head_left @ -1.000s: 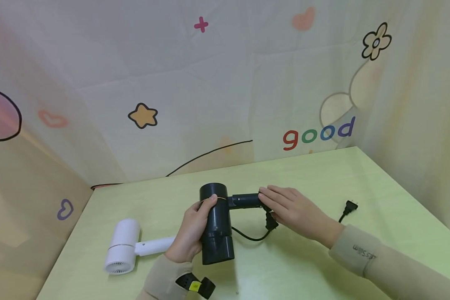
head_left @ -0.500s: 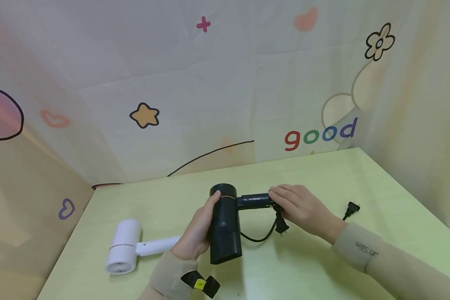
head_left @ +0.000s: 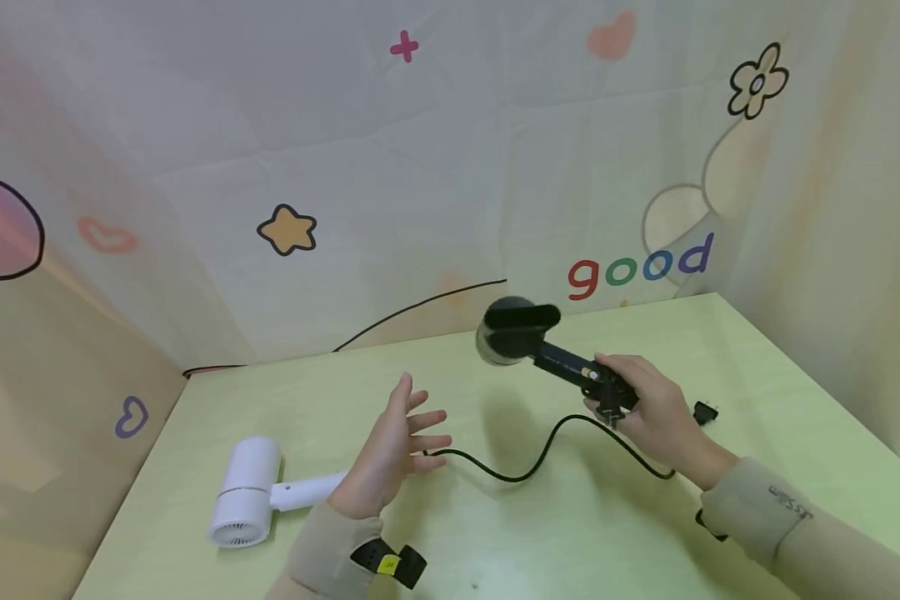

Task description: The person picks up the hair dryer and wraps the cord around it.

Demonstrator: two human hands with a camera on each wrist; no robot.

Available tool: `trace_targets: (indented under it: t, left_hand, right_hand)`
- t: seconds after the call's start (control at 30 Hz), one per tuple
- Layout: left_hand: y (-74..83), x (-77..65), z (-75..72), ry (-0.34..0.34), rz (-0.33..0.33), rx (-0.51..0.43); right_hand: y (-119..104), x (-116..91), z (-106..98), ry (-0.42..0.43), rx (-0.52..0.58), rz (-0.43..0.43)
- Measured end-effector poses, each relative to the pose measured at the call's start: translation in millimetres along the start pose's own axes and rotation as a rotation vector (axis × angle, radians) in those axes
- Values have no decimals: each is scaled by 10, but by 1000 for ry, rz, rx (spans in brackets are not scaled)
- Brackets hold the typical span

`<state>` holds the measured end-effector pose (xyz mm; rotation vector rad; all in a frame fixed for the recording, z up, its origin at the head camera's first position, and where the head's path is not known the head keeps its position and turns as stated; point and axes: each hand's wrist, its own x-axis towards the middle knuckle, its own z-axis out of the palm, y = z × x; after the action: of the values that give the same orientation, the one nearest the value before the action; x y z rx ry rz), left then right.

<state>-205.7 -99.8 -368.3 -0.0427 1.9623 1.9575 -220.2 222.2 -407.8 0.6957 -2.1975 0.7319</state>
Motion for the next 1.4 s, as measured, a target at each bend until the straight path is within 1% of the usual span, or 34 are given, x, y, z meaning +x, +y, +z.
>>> trace_targets:
  t: [0.07, 0.17, 0.23, 0.3, 0.37, 0.47, 0.57, 0.67, 0.77, 0.87, 1.0, 1.1, 1.17, 1.23, 1.3, 1.4]
  left_hand:
    - [-8, -8, -58, 30, 17, 23]
    - [-23, -23, -147, 72, 29, 43]
    - [-37, -32, -203, 97, 31, 45]
    - [-54, -44, -256, 120, 25, 44]
    - [-74, -61, -307, 135, 18, 47]
    - [-108, -89, -386, 155, 10, 65]
    - [-128, -118, -471, 182, 3, 86]
    - [-117, -152, -561, 231, 4, 128]
    - [-87, -197, -653, 304, 35, 231]
    - [-74, -248, -747, 399, 87, 399]
    - [-122, -281, -892, 551, 158, 617]
    - [-182, -280, -1016, 656, 181, 760]
    - [-216, -282, -1090, 706, 165, 849]
    - [-250, -294, -1167, 725, 116, 923]
    - [-289, -311, -1242, 724, 49, 973]
    - [-352, -334, -1345, 700, -38, 1018]
  right_hand:
    - [38, -11, -63, -6, -1, 103]
    - [80, -26, -175, -59, 46, 292]
    - [123, -30, -240, -109, 94, 420]
    - [177, -30, -301, -147, 157, 529]
    - [249, -35, -354, -171, 219, 610]
    - [358, -50, -437, -181, 312, 732]
    - [472, -55, -512, -163, 395, 826]
    - [582, -37, -586, -129, 500, 891]
    - [684, -8, -667, -99, 614, 955]
    - [787, 14, -726, -71, 695, 1020]
    - [899, 20, -748, -27, 772, 1074]
    - [958, 15, -734, 13, 838, 1118]
    - [1000, 7, -720, 36, 870, 1159]
    - [1045, 3, -701, 51, 884, 1202]
    - [1091, 4, -676, 58, 893, 1245]
    - [1154, 8, -645, 69, 902, 1296]
